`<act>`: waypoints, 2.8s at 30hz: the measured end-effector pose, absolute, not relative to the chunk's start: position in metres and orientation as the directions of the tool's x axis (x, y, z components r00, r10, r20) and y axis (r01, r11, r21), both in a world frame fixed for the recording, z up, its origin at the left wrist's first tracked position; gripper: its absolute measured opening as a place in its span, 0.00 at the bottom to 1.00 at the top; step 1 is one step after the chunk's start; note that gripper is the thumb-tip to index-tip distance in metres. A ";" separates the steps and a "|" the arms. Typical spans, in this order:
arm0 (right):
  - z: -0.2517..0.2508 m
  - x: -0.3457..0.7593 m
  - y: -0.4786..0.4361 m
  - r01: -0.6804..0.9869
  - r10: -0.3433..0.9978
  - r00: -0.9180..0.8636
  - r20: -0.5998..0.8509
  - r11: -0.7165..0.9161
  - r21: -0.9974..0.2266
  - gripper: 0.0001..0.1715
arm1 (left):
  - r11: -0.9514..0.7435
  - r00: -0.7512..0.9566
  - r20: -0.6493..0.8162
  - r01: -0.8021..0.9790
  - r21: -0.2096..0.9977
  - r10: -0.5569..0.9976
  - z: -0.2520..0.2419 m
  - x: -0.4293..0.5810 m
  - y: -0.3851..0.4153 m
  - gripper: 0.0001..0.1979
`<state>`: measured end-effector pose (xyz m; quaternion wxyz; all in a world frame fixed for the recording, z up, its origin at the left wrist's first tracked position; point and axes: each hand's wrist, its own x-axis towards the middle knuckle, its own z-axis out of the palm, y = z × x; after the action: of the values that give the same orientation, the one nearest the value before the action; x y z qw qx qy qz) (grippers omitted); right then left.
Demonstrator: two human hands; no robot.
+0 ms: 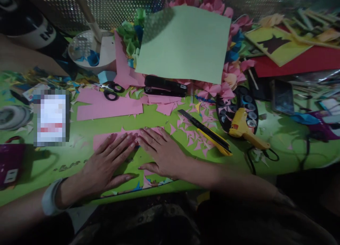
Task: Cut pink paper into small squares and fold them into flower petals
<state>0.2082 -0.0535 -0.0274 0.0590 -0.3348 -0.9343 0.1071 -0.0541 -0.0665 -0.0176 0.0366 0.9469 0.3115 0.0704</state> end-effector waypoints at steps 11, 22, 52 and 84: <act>-0.031 0.208 -0.055 0.620 0.642 -0.763 0.073 0.759 -0.197 0.46 | -0.809 0.807 0.066 0.580 0.091 0.586 -0.016 -0.053 -0.068 0.43; -0.025 0.211 -0.049 0.645 0.687 -0.722 0.079 0.710 -0.282 0.44 | -0.796 0.797 0.043 0.595 0.115 0.602 -0.018 -0.052 -0.068 0.45; -0.004 0.211 -0.011 0.617 0.914 -0.400 -0.063 0.218 -0.756 0.17 | -0.417 0.429 0.138 0.671 0.613 0.893 -0.009 -0.079 -0.007 0.24; -0.004 0.233 0.001 0.308 0.989 -0.147 0.032 0.077 -0.948 0.28 | -0.024 0.362 -0.094 0.307 0.952 0.927 -0.002 -0.095 -0.003 0.30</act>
<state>0.2329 0.0007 -0.0039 0.3918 -0.5226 -0.6203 0.4343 -0.0952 -0.0026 -0.0021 0.5114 0.6478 0.4761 0.3035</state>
